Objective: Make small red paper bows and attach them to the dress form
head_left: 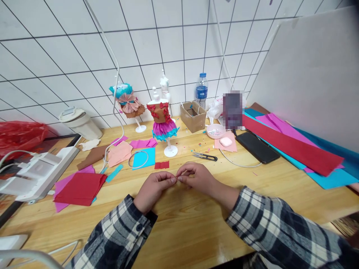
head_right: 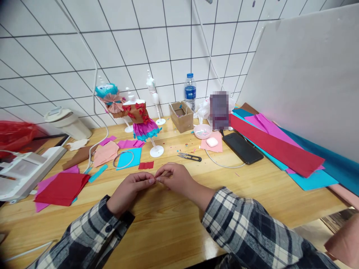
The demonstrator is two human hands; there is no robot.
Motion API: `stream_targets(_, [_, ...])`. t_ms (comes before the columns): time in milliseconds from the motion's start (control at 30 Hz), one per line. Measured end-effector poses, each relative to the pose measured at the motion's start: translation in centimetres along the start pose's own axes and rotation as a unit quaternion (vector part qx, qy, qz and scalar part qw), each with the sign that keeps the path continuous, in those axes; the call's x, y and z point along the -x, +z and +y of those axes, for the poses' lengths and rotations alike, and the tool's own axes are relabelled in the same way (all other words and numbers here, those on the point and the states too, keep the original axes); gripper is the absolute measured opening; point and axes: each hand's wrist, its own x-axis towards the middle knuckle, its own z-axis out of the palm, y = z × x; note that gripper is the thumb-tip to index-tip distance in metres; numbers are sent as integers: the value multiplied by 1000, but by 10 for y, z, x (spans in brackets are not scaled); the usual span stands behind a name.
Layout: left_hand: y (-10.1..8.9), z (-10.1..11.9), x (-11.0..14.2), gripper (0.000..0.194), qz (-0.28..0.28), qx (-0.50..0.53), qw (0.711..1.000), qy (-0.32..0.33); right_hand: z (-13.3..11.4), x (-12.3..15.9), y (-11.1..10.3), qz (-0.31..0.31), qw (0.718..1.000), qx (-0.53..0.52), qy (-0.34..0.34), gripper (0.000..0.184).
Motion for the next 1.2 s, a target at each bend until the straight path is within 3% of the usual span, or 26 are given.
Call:
stream_targets(67, [-1, -1, 0, 24, -3, 29, 1000, -9, -2, 2, -4, 19, 985, 128, -117, 10])
stream_targets(133, [-2, -3, -1, 21, -7, 53, 999, -12, -4, 4, -9, 20, 948, 245, -201, 15])
stream_targets(233, [-5, -6, -2, 19, -38, 94, 995, -17, -7, 7, -13, 0, 899, 352, -261, 18])
stream_targets(300, [-7, -7, -2, 18, -53, 118, 992, -9, -9, 9, -14, 2, 893, 358, -274, 17])
stream_targets(433, [-11, -7, -3, 18, -12, 117, 993, 31, -11, 10, -10, 35, 955, 206, -211, 32])
stream_targets(533, [-10, -5, -1, 23, 9, 22, 998, 53, -12, 8, -7, 29, 979, 132, -155, 39])
stream_targets(633, [-7, -1, 1, 25, 10, -87, 991, 102, -12, 5, -4, 11, 984, 118, -133, 23])
stream_targets(767, [-5, 1, 2, 23, -2, -140, 982, 126, -8, 2, -5, 0, 976, 172, -133, 7])
stream_targets(1000, [-6, -4, 0, 27, -45, -100, 991, 79, -11, 4, -12, -34, 916, 326, -230, 13])
stream_targets(1100, [-4, -1, 2, 25, -15, -115, 986, 116, -12, 5, -12, -24, 946, 268, -182, 17])
stream_targets(1200, [-3, 2, 4, 21, 56, -194, 962, 183, -12, 3, -13, -16, 990, 132, -54, 30])
